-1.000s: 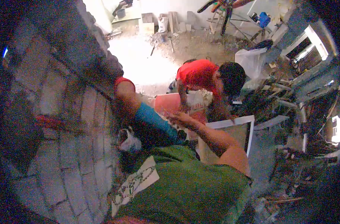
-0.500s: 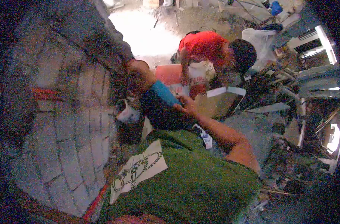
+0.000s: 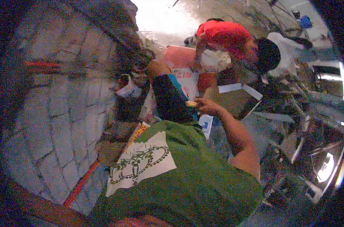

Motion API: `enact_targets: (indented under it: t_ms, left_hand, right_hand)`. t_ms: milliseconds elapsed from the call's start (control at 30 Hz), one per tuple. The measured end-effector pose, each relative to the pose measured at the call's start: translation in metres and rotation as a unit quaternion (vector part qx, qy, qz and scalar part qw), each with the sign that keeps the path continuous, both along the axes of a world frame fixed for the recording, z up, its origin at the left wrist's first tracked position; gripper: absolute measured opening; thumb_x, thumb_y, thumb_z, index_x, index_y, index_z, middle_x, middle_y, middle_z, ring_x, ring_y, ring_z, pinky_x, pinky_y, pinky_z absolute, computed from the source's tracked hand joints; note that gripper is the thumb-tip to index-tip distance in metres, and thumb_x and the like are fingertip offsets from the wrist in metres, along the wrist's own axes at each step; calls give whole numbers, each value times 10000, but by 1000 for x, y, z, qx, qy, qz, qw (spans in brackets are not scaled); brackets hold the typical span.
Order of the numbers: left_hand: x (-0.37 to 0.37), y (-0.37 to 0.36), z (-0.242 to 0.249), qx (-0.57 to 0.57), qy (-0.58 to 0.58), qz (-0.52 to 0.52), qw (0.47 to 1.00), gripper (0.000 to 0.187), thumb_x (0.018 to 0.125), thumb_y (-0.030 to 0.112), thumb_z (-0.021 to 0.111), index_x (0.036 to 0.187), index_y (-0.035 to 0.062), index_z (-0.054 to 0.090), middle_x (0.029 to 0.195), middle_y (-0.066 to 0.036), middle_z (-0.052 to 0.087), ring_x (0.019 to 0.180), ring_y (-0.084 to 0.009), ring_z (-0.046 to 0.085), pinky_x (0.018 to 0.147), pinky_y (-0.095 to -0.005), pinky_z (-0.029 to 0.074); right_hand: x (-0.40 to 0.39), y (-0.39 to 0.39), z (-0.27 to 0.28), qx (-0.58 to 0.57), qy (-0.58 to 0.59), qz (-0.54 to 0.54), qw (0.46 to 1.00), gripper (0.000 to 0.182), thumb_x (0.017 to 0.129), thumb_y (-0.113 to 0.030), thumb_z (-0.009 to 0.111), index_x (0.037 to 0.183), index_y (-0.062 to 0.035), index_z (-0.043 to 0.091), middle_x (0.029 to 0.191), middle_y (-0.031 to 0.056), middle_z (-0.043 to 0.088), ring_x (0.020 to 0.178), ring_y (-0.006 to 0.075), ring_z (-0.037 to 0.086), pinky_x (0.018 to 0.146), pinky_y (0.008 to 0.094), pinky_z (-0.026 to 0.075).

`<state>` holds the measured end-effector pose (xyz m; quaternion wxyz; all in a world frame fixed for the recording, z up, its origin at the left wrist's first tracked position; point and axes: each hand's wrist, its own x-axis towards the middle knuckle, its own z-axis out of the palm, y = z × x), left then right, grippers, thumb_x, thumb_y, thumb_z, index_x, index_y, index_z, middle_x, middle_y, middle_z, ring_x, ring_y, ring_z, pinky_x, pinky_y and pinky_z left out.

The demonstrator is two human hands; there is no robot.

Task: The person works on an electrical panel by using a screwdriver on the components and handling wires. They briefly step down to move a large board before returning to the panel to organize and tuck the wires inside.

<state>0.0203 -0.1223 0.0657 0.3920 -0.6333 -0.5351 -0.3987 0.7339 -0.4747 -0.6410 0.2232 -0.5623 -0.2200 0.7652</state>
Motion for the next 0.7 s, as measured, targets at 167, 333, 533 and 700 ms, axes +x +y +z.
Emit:
enact_targets:
  t_ms: [167,333,533,700]
  left_hand:
    - [-18,-27,11,6,150,80,985,323,934,272,532,982,-31,634,939,-167,647,795,-361,608,731,-489,504]
    - [-38,-38,11,-4,252,134,958,312,933,266,536,984,-24,637,946,-164,651,800,-366,612,739,-494,508]
    - [-57,-27,20,-35,336,183,923,298,932,259,541,988,-17,641,954,-162,656,807,-372,617,747,-500,513]
    - [-90,-15,6,-134,279,212,927,278,929,248,544,1006,2,646,973,-155,656,817,-365,617,747,-492,514]
  right_hand:
    - [-19,51,43,180,-195,264,927,393,754,-63,708,1091,-61,506,1013,23,574,1030,191,515,902,349,418]
    - [4,79,49,2,-106,299,948,362,816,-122,670,1160,-57,576,943,3,618,878,138,560,812,312,454]
    - [-13,149,135,-34,-254,398,881,353,811,-323,720,1027,-46,693,849,75,678,785,147,603,731,314,474]
    - [-7,149,130,24,-212,444,870,433,817,-200,685,1221,-66,604,909,101,681,752,164,617,675,338,502]
